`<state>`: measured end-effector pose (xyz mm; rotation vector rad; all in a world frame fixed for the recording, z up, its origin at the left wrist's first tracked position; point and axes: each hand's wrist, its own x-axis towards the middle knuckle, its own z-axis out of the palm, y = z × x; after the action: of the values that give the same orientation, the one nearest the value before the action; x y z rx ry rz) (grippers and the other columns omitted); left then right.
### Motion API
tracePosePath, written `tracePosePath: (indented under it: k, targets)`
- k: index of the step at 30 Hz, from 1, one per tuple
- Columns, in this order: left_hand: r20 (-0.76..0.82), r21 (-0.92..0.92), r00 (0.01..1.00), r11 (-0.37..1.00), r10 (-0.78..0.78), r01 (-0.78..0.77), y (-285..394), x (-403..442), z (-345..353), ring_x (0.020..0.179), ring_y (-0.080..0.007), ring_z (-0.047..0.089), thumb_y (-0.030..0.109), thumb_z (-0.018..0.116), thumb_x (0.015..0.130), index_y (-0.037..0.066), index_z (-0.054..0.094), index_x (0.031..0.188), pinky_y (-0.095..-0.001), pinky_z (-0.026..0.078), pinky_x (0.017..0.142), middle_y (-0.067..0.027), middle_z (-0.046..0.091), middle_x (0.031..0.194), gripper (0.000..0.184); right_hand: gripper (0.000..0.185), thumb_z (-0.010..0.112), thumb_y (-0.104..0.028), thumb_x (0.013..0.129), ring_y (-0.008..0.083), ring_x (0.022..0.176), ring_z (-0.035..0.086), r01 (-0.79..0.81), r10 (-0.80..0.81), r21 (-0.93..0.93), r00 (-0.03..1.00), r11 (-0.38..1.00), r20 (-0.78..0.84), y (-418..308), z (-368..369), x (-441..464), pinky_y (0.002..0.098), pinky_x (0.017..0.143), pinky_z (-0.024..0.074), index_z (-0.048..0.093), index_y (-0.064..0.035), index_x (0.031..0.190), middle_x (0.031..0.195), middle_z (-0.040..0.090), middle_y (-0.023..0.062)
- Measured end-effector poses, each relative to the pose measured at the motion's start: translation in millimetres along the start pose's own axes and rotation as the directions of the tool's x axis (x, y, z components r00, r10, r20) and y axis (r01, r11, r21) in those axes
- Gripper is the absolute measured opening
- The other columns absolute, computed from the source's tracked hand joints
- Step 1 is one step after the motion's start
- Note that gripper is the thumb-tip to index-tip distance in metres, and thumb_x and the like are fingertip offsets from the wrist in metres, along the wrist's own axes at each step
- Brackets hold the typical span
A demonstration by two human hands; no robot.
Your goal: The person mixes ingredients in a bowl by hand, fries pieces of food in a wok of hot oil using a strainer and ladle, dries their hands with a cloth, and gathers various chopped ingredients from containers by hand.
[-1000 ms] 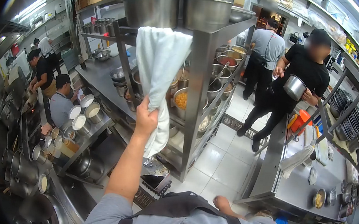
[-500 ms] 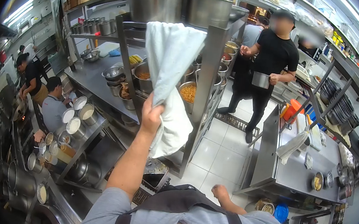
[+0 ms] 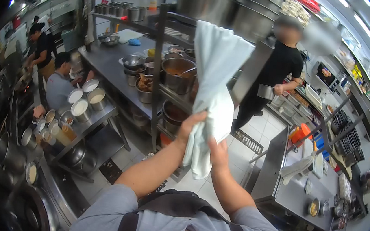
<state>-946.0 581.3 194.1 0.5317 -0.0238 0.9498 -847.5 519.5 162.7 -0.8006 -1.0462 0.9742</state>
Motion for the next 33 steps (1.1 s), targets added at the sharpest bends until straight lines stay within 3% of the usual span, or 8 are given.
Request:
tracePosePath:
  k: [7, 9, 14, 19, 23, 27, 29, 33]
  targets:
    - [0.085, 0.401, 0.988, 0.904, 0.126, -0.149, 29, -51, -30, 0.111, -0.0199, 0.046, 0.023, 0.054, 0.082, -0.002, 0.038, 0.127, -0.0310, 0.036, 0.095, -0.0133, 0.047, 0.120, 0.055, 0.035, 0.060, -0.006, 0.076, 0.0173, 0.088, 0.057, 0.135, -0.150, -0.141, 0.984, 0.981, -0.096, 4, 20, 30, 0.0278, 0.079, 0.0433, 0.055, 0.0062, 0.108, 0.099, 0.061, 0.0100]
    - [0.089, 0.761, 0.908, 0.560, 0.408, -0.327, 42, -58, -36, 0.119, -0.0210, 0.040, 0.026, 0.053, 0.083, -0.004, 0.034, 0.130, -0.0324, 0.031, 0.100, -0.0149, 0.042, 0.127, 0.059, 0.032, 0.057, -0.006, 0.077, 0.0183, 0.089, 0.058, 0.166, -0.176, -0.069, 0.968, 0.984, -0.177, 13, 18, 36, 0.0282, 0.081, 0.0431, 0.056, 0.0067, 0.106, 0.098, 0.061, 0.0098]
    - [0.284, 0.941, 0.798, 0.005, 0.532, -0.339, 36, -36, 6, 0.111, -0.0315, 0.051, 0.019, 0.061, 0.078, -0.007, 0.037, 0.126, -0.0334, 0.041, 0.090, -0.0249, 0.047, 0.122, 0.059, 0.032, 0.057, -0.012, 0.080, 0.0183, 0.086, 0.058, 0.291, -0.320, -0.321, 0.947, 0.901, -0.039, 27, 54, 25, 0.0306, 0.076, 0.0448, 0.054, 0.0051, 0.106, 0.093, 0.062, 0.0111]
    - [0.206, 0.918, 0.824, 0.188, 0.529, -0.350, 40, -27, -7, 0.091, -0.0307, 0.061, 0.017, 0.062, 0.079, -0.003, 0.049, 0.115, -0.0342, 0.046, 0.079, -0.0209, 0.061, 0.097, 0.043, 0.032, 0.060, -0.011, 0.080, 0.0199, 0.085, 0.058, 0.281, -0.235, -0.362, 0.958, 0.889, 0.166, 21, 40, 27, 0.0311, 0.076, 0.0451, 0.054, 0.0029, 0.107, 0.092, 0.062, 0.0076]
    - [0.198, 0.938, 0.821, 0.139, 0.535, -0.317, 55, -10, -32, 0.084, -0.0286, 0.064, 0.011, 0.061, 0.080, 0.000, 0.052, 0.110, -0.0337, 0.048, 0.072, -0.0188, 0.064, 0.088, 0.033, 0.042, 0.071, -0.012, 0.070, 0.0298, 0.097, 0.058, 0.510, -0.233, -0.717, 0.859, 0.475, 0.456, 38, 4, -16, 0.0353, 0.076, 0.0476, 0.058, -0.0019, 0.108, 0.111, 0.056, 0.0183]
    - [0.346, 0.927, 0.775, -0.065, 0.529, -0.369, 54, 8, -50, 0.086, -0.0337, 0.063, 0.011, 0.060, 0.081, 0.000, 0.049, 0.111, -0.0356, 0.048, 0.072, -0.0197, 0.063, 0.090, 0.034, 0.034, 0.062, -0.024, 0.080, 0.0345, 0.097, 0.055, -0.141, 0.304, -0.888, 0.953, 0.438, -0.001, 149, -104, -128, 0.0374, 0.076, 0.0472, 0.060, -0.0098, 0.111, 0.113, 0.055, 0.0213]
    - [0.319, 0.933, 0.791, -0.029, 0.523, -0.357, 56, 11, -51, 0.086, -0.0343, 0.062, 0.012, 0.061, 0.080, 0.001, 0.048, 0.111, -0.0358, 0.048, 0.072, -0.0201, 0.063, 0.090, 0.035, 0.032, 0.058, -0.028, 0.081, 0.0353, 0.092, 0.057, -0.099, 0.554, -0.991, 0.832, 0.085, -0.036, 190, -173, -212, 0.0401, 0.078, 0.0459, 0.062, -0.0103, 0.108, 0.107, 0.058, 0.0199]
    - [0.338, 0.931, 0.784, -0.059, 0.520, -0.361, 62, 11, -49, 0.087, -0.0348, 0.062, 0.015, 0.065, 0.077, 0.001, 0.048, 0.110, -0.0355, 0.048, 0.074, -0.0212, 0.063, 0.091, 0.040, 0.028, 0.056, -0.024, 0.080, 0.0348, 0.089, 0.059, -0.117, 0.835, -0.989, 0.533, -0.088, -0.137, 235, -288, -327, 0.0405, 0.078, 0.0466, 0.064, -0.0081, 0.100, 0.100, 0.060, 0.0199]
